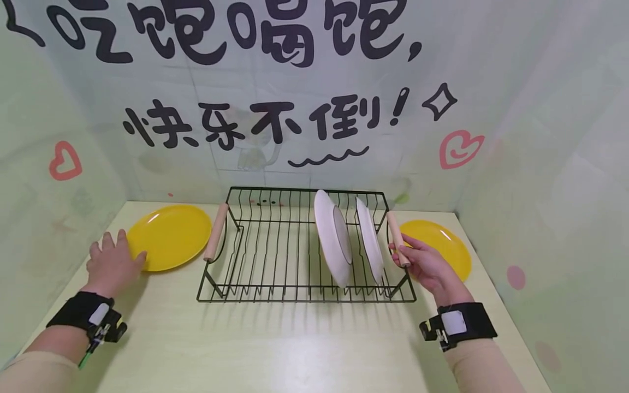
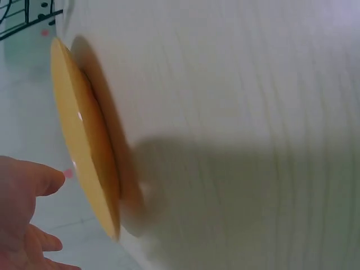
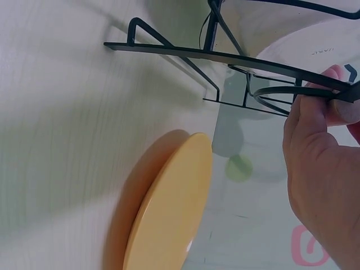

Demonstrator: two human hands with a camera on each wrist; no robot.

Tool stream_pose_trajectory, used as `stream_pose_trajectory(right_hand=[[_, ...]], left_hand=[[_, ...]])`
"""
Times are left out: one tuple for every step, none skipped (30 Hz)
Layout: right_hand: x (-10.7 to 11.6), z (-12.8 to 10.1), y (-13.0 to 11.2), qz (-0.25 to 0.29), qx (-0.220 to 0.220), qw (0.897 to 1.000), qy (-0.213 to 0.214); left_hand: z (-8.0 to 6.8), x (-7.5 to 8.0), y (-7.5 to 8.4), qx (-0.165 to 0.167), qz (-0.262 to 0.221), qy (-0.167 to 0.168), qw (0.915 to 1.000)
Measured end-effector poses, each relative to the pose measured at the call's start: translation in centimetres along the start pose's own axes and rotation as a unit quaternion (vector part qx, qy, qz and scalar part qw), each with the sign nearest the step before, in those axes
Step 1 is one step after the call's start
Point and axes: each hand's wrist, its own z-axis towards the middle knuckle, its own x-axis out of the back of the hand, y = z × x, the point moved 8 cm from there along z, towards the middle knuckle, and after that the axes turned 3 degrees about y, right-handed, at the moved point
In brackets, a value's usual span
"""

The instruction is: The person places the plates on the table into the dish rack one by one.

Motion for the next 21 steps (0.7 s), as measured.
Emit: stream_pose_trajectory(right_hand=[[0.0, 0.0, 0.0, 0.000, 0.000, 1.000, 0.001], [0.0, 0.0, 0.0, 0.000, -0.001, 1.000, 0.001], [0.0, 0.0, 0.0, 0.000, -0.001, 1.000, 0.000], [0.0, 0.0, 0.0, 0.001, -0.001, 1.000, 0.000], [0.1, 0.0, 0.0, 0.002, -0.001, 1.000, 0.000], [0.0, 0.0, 0.0, 0.004, -0.001, 1.000, -0.001], [0.0, 0.0, 0.0, 0.006, 0.000, 1.000, -0.001], [0.0, 0.0, -0.1, 0.007, 0.000, 1.000, -0.001], [0.0, 0.0, -0.1, 0.008, 0.001, 1.000, 0.000], [-0.1, 0.0, -0.1, 0.008, 0.002, 1.000, 0.000], [-0.1, 0.0, -0.1, 0.009, 0.003, 1.000, 0.001], [-0.1, 0.0, -0.1, 0.008, 0.004, 1.000, 0.001], [-0.2, 0.0, -0.2, 0.007, 0.004, 1.000, 0.002], [-0.2, 0.0, -0.2, 0.008, 0.005, 1.000, 0.003], [-0.2, 0.1, -0.2, 0.008, 0.005, 1.000, 0.003], [-0.2, 0.1, -0.1, 0.008, 0.005, 1.000, 0.003], [-0.2, 0.1, -0.1, 0.009, 0.005, 1.000, 0.003], [-0.2, 0.1, -0.1, 0.008, 0.005, 1.000, 0.004], [-0.2, 0.1, -0.1, 0.008, 0.005, 1.000, 0.004], [-0.2, 0.1, -0.1, 0.009, 0.005, 1.000, 0.004], [-0.2, 0.1, -0.1, 0.009, 0.005, 1.000, 0.004]], left_hand=[[0.1, -0.2, -0.2, 0.006, -0.001, -0.005, 1.0000], [0.2, -0.4, -0.5, 0.013, -0.002, -0.010, 0.9999], [0.3, -0.6, -0.7, 0.019, -0.003, -0.016, 0.9997], [0.4, -0.8, -0.9, 0.027, -0.005, -0.020, 0.9994], [0.5, -1.0, -1.1, 0.032, -0.006, -0.023, 0.9992], [0.6, -1.2, -1.3, 0.038, -0.008, -0.027, 0.9989], [0.7, -1.3, -1.5, 0.044, -0.011, -0.031, 0.9985], [0.8, -1.4, -1.7, 0.051, -0.019, -0.032, 0.9980], [0.8, -1.5, -1.9, 0.062, -0.032, -0.034, 0.9970], [0.9, -1.6, -2.1, 0.076, -0.048, -0.037, 0.9952], [0.9, -1.8, -2.3, 0.092, -0.066, -0.042, 0.9926], [0.9, -1.9, -2.6, 0.111, -0.085, -0.047, 0.9890], [0.9, -1.9, -2.8, 0.131, -0.104, -0.050, 0.9847], [0.9, -2.0, -3.1, 0.151, -0.124, -0.052, 0.9794], [0.8, -2.0, -3.3, 0.167, -0.138, -0.055, 0.9746], [0.8, -2.1, -3.5, 0.181, -0.152, -0.058, 0.9699], [0.8, -2.1, -3.6, 0.190, -0.163, -0.059, 0.9664], [0.8, -2.0, -3.7, 0.195, -0.171, -0.058, 0.9640], [0.8, -2.0, -3.8, 0.199, -0.180, -0.056, 0.9617], [0.7, -2.0, -3.8, 0.202, -0.190, -0.054, 0.9594], [0.7, -2.0, -3.8, 0.205, -0.198, -0.052, 0.9572]])
